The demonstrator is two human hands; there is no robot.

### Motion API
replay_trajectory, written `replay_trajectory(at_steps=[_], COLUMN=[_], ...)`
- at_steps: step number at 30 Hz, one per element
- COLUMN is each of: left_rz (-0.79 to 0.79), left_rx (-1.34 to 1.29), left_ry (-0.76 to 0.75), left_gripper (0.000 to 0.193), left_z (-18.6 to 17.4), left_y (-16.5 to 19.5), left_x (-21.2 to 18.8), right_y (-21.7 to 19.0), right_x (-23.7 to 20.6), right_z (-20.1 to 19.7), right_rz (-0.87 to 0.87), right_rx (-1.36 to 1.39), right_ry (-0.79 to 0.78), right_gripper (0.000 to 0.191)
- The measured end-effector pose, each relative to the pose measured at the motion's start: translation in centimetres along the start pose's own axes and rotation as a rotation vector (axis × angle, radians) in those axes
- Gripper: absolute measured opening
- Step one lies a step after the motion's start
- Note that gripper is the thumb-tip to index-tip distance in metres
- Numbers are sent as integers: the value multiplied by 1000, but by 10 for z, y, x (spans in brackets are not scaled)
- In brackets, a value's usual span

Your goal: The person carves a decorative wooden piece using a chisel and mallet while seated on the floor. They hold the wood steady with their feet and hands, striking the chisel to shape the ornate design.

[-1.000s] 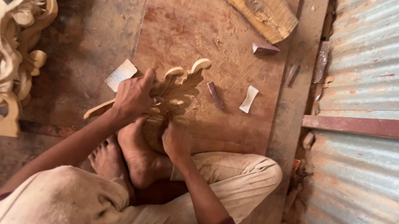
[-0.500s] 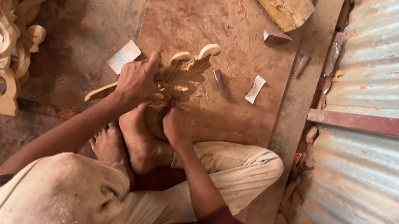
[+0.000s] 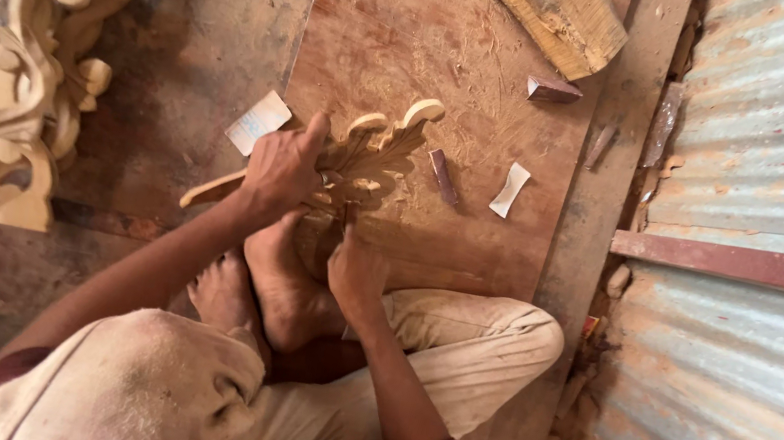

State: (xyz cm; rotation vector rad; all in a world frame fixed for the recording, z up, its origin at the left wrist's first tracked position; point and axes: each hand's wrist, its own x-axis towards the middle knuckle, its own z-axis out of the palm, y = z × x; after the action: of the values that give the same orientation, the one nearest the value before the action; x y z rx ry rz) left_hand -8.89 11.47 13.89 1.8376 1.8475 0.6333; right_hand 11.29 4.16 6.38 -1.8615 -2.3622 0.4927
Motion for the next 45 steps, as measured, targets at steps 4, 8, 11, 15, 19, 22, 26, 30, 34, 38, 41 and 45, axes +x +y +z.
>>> replay_trajectory(at_steps=[4,8,11,15,19,22,26,30,34,38,41,45], left_rz=[-52,40,17,25,23,71,60,63,117,122,148,137], left_rx=[-20,-4,-25,-23,-27,-17,30,13,-15,28,34,52], left_ry=[-72,17,-46,-10,-24,43,4,-18,22,50,85,94], left_gripper=[35,45,49,46,40,39,64,69,57,59,61,59], left_z=[4,2,1,1,4,5,9,16,21,22,22,23], left_y=[-3,-2,-2,-5,-6,-7,-10,-13,-17,-18,-18,-18], left_x=[2,3,3,3,3,3,3,-1,-3,-4,-5,-9], right_y=[1,2,4,6,4,1,7,16,11,-2,-4,2], right_x=[-1,-4,-6,-8,-6,-3,-6,-11,-10,-5,-6,-11], right_z=[3,10,13,13,8,7,12,16,10,-2,-7,-5], right_rz=[34,-8,2,42,-31,4,-16,-140,38,-37,-31,-27], right_rx=[-100,10,-91,-87,-32,-141,-80,-164,-130,-90,-106,-89], right_ry=[-158,43,-33,-120,34,-126,11,-6,-119,-18,-42,-128], right_gripper=[22,49,29,28,49,17,50,18,21,23,15,44])
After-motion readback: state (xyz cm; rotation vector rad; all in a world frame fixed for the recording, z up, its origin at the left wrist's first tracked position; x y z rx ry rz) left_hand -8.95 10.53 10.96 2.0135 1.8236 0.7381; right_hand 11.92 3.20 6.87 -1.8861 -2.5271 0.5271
